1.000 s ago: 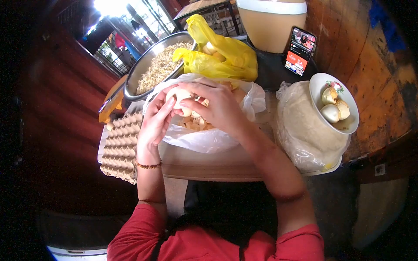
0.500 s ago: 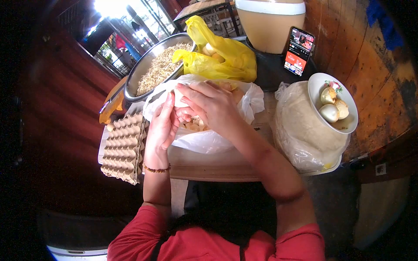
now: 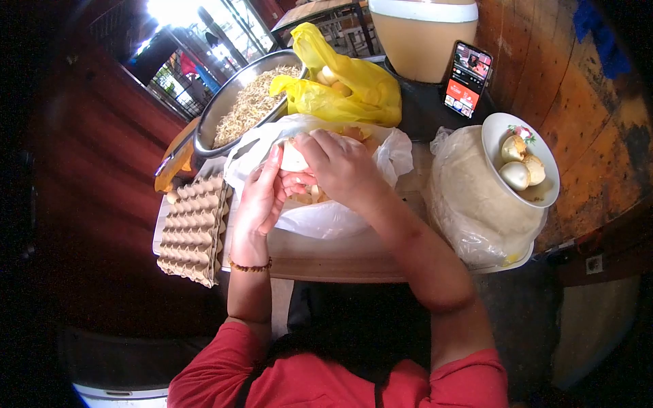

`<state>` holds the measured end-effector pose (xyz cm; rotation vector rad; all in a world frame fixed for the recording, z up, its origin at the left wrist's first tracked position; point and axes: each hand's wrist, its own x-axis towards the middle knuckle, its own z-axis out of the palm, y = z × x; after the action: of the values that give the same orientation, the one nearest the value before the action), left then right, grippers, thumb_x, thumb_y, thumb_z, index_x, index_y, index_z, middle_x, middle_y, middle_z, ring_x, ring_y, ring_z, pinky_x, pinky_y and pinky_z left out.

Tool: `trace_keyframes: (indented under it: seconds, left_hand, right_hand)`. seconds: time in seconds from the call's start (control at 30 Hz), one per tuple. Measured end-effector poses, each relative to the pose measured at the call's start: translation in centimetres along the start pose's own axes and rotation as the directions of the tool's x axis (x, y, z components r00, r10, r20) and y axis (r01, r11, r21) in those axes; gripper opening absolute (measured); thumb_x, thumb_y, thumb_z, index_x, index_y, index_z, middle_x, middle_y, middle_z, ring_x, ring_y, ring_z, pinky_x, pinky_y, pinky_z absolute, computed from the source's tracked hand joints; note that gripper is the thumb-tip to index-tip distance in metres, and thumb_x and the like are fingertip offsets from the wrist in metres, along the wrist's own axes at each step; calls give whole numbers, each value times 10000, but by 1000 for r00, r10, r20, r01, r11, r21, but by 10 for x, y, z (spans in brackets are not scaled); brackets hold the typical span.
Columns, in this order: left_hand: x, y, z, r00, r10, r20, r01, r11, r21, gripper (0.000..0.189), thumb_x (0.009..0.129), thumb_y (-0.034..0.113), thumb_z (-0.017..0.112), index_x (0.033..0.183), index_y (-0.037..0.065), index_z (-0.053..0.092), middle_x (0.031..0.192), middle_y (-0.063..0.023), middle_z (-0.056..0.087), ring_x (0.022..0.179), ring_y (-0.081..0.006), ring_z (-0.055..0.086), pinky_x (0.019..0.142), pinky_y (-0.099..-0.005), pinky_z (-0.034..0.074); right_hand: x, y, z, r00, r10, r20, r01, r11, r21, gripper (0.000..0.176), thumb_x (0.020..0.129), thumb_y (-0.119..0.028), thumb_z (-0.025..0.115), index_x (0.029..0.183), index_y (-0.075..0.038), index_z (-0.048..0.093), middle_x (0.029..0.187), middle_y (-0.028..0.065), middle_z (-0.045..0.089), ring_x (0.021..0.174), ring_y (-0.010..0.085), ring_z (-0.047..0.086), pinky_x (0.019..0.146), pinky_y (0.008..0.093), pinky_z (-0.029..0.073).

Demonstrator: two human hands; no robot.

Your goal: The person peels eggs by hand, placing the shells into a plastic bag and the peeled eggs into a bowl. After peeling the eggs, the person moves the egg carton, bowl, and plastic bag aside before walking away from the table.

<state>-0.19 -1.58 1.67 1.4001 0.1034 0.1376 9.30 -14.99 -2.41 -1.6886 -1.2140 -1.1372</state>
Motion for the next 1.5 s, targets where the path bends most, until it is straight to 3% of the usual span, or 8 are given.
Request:
trace_keyframes:
  seconds: [0.13, 0.27, 0.53, 0.83, 1.2, 1.27, 1.33, 1.5]
  left_hand:
    - [-1, -2, -3, 1000, -12, 4, 12, 1000, 3, 519, 963, 414, 493, 1119, -81, 528, 940, -194, 667, 822, -198, 681, 695, -260, 527]
    - [-2, -2, -3, 1000, -6, -9, 6, 1000, 19, 515, 963, 412, 493, 1123, -77, 520, 940, -183, 669, 830, -197, 683, 697, -262, 531]
    - [-1, 1, -4, 999, 32, -12, -32, 999, -15, 474, 975, 390, 478, 1125, -58, 520, 938, -154, 657, 806, -191, 679, 692, -253, 529]
    - [-4, -9, -3, 997, 22, -73, -23, 999, -24, 450, 974, 377, 486, 1140, -41, 500, 939, -131, 649, 791, -178, 674, 673, -243, 523]
    - [-7, -12, -9, 994, 81, -75, -83, 996, -26, 361, 974, 303, 492, 1193, 15, 482, 973, -137, 656, 794, -174, 668, 668, -235, 518]
    - [-9, -10, -11, 995, 100, -22, -103, 980, -169, 345, 981, 287, 478, 1191, 13, 482, 1003, -138, 654, 845, -193, 665, 679, -246, 521]
    - [-11, -10, -13, 989, 141, -38, -146, 964, -220, 331, 981, 264, 482, 1196, 12, 480, 1029, -139, 648, 872, -208, 663, 690, -259, 528]
    - [-14, -10, -9, 978, 183, -100, -205, 928, -311, 296, 978, 194, 497, 1213, 14, 476, 1105, -144, 620, 930, -239, 659, 733, -296, 547]
  right_hand:
    - [3, -3, -2, 994, 112, 1, -111, 986, 127, 181, 799, -47, 632, 975, -30, 594, 867, 93, 614, 769, 250, 637, 647, 336, 518]
    - [5, -3, -5, 989, 145, 4, -144, 976, 166, 157, 818, -61, 635, 965, -27, 592, 868, 101, 614, 776, 271, 631, 657, 350, 513]
    - [10, -5, -2, 983, 175, 50, -182, 937, 297, 312, 821, -119, 657, 1124, -62, 610, 876, 98, 620, 777, 277, 621, 674, 356, 500]
    - [2, -9, -1, 986, 147, 83, -155, 983, 95, 200, 806, -91, 652, 994, -87, 585, 805, 63, 610, 767, 251, 632, 647, 352, 497]
    - [4, 2, 0, 960, 275, 42, -279, 952, 128, 126, 862, -104, 618, 971, -56, 578, 825, 112, 618, 745, 311, 619, 637, 370, 494]
    - [7, 2, -3, 953, 296, 67, -303, 945, 125, 126, 869, -109, 610, 977, -52, 580, 836, 121, 619, 763, 318, 617, 656, 380, 493]
    - [9, -3, -8, 931, 274, 243, -322, 928, 189, 164, 881, -122, 594, 1029, -50, 594, 878, 134, 628, 823, 317, 619, 710, 396, 489]
    - [11, -12, -3, 938, 274, 213, -332, 884, 328, 251, 893, -152, 576, 1118, -44, 596, 921, 150, 637, 855, 319, 625, 739, 393, 497]
